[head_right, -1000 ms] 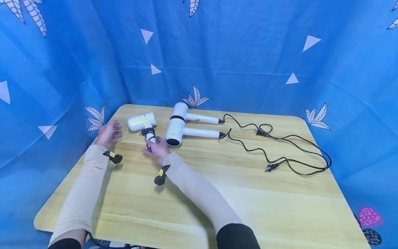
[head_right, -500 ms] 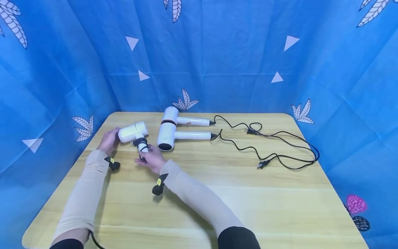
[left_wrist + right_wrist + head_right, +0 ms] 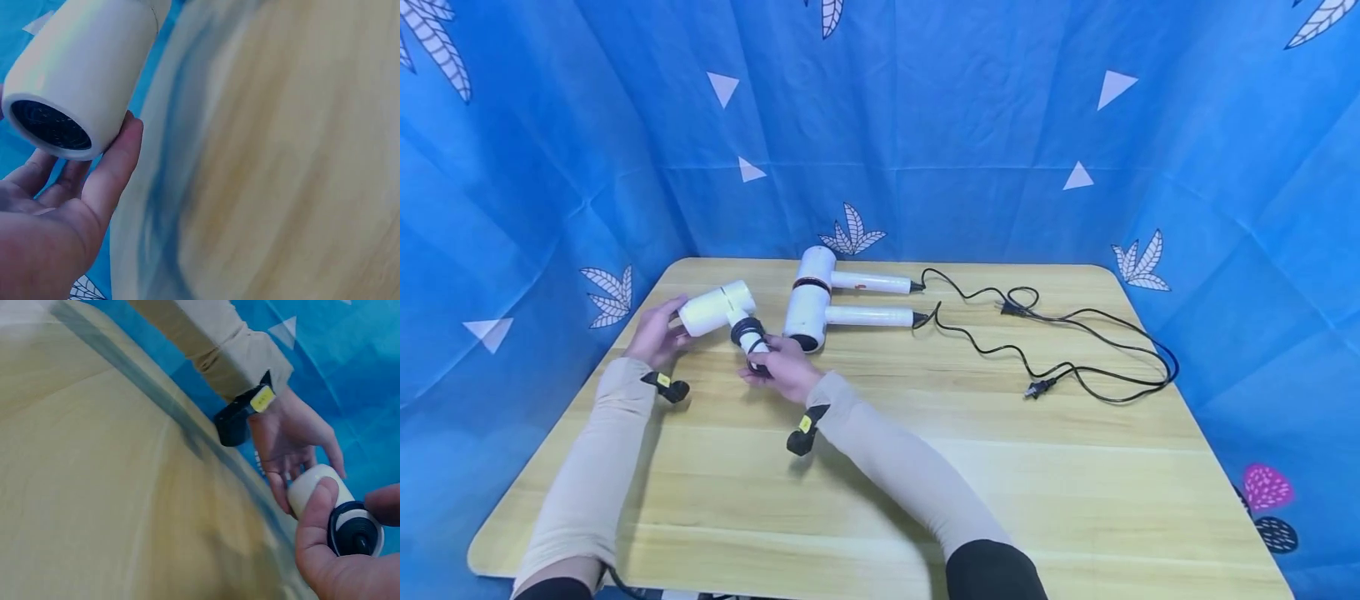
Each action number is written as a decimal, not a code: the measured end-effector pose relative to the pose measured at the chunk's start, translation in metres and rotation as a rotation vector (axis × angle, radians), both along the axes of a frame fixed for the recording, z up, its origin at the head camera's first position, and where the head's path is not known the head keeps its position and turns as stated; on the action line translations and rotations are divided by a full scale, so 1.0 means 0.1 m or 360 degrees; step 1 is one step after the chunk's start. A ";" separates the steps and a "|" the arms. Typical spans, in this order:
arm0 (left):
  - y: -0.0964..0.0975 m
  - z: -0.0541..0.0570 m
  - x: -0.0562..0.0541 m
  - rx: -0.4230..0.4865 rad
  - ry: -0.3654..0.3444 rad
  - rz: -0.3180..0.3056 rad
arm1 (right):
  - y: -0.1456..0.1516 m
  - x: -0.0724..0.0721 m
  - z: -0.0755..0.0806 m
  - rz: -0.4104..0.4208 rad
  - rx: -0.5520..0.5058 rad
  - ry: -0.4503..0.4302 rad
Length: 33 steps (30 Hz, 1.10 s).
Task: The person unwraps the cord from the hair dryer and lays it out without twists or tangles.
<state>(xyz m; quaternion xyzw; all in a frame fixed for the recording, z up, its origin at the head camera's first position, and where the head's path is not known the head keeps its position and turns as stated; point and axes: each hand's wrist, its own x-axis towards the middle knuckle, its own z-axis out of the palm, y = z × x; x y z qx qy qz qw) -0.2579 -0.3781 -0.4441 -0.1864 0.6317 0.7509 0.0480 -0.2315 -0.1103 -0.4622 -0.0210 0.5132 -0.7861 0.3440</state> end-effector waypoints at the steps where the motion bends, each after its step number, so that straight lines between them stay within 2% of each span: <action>1: -0.01 0.00 0.01 0.0042 0.0014 -0.0009 | 0.04 0.00 0.03 0.0022 0.0005 0.0006; 6: -0.04 0.03 0.06 0.0247 0.0104 -0.0128 | 0.26 -0.05 0.20 0.0133 0.0020 0.0065; 12: 0.06 0.11 0.09 0.0316 0.0149 -0.0318 | 0.58 -0.15 0.36 0.0267 0.0068 0.0167; 16: 0.14 0.11 0.10 0.0388 0.0158 -0.0513 | 0.83 -0.25 0.39 0.0355 0.0078 0.0206; 20: 0.24 0.08 0.09 0.0521 0.0144 -0.0679 | 1.07 -0.37 0.37 0.0405 0.0064 0.0209; 23: 0.33 0.09 0.08 0.0576 0.0059 -0.0712 | 1.23 -0.42 0.35 0.0431 0.0052 0.0209; 27: 0.47 0.10 0.07 0.0557 -0.0059 -0.0717 | 1.40 -0.46 0.32 0.0462 -0.0015 0.0188; 33: 0.68 0.06 0.07 0.0565 -0.0098 -0.0749 | 1.64 -0.52 0.23 0.0450 -0.0059 0.0168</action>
